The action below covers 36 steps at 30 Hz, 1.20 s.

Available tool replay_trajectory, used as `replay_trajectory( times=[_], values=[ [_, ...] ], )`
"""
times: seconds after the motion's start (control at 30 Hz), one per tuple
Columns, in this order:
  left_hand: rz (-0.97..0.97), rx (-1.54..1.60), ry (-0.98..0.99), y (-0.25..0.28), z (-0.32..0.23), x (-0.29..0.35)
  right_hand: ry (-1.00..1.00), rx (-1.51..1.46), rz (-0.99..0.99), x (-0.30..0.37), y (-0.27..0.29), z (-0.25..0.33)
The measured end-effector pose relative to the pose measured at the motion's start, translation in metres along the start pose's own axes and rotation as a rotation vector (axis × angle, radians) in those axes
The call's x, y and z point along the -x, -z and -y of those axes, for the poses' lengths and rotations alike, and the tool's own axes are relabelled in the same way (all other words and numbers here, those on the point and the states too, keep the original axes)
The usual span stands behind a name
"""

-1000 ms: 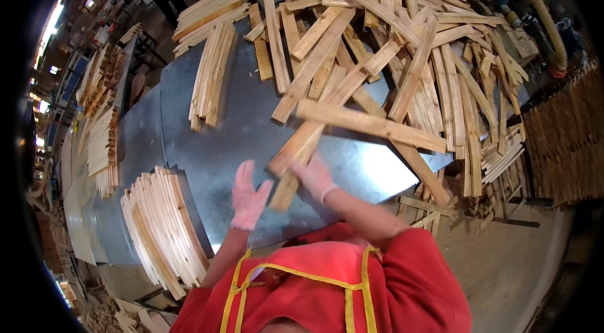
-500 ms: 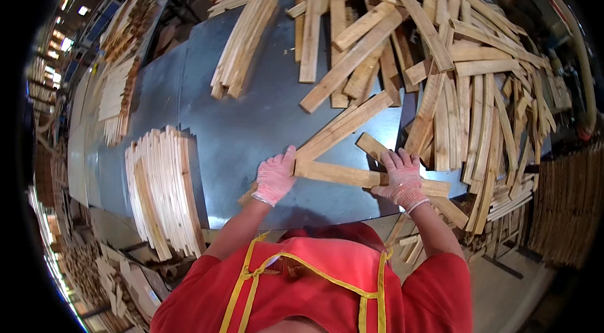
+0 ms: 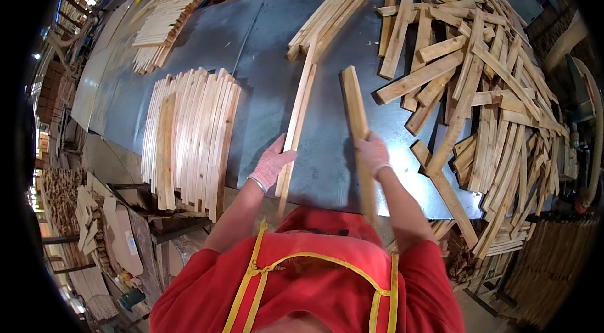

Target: The person repeatedly picks up thin wooden planks from a large pile on a metal table and stacks them into a neat, aligned pile. The person wears pink gloves and a red shirt with yellow straps. Another worker is visible in the background performing similar tasks.

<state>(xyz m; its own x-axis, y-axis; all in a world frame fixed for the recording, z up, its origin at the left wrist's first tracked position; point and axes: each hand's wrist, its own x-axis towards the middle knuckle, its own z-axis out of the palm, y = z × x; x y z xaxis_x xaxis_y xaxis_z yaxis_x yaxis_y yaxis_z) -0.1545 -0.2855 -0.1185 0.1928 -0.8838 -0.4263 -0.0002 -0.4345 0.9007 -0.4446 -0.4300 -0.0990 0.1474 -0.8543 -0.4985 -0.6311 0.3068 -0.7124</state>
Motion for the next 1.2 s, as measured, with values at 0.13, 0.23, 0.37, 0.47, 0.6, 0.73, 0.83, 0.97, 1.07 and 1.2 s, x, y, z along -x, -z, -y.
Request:
replay_trajectory(
  times=[0.13,0.23,0.37,0.47,0.6,0.73,0.83,0.97,1.07,1.2],
  values=[
    [0.184,-0.473,0.146,0.032,0.024,0.034,0.043,0.032,0.129,0.032,-0.109,0.045],
    [0.071,-0.811,0.235,0.022,-0.019,0.071,0.182,0.024,0.232,0.051,-0.160,0.032],
    [-0.118,-1.038,0.244,0.007,-0.018,0.065,0.303,-0.229,0.615,0.065,-0.158,0.046],
    [-0.192,-0.933,0.156,0.010,-0.005,0.063,0.374,-0.112,0.473,0.052,-0.110,0.060],
    [-0.292,-0.378,-0.030,0.055,0.076,0.063,0.465,0.106,-0.277,-0.038,0.013,-0.028],
    [-0.471,-0.529,0.114,0.072,0.056,0.094,0.266,0.690,-0.987,-0.044,0.154,-0.074],
    [-0.662,-1.245,-0.077,0.109,0.068,0.106,-0.089,0.556,-0.766,-0.049,0.185,-0.115],
    [-0.716,-1.570,0.054,0.121,0.054,0.112,-0.038,0.057,-0.658,-0.047,0.169,-0.110],
    [-0.560,-1.338,0.045,0.063,0.042,0.100,0.275,-0.539,-0.434,-0.001,0.105,-0.072],
    [-0.283,-1.146,0.179,-0.017,0.006,0.102,0.151,-0.717,-0.105,0.044,0.012,-0.047]
  ],
)
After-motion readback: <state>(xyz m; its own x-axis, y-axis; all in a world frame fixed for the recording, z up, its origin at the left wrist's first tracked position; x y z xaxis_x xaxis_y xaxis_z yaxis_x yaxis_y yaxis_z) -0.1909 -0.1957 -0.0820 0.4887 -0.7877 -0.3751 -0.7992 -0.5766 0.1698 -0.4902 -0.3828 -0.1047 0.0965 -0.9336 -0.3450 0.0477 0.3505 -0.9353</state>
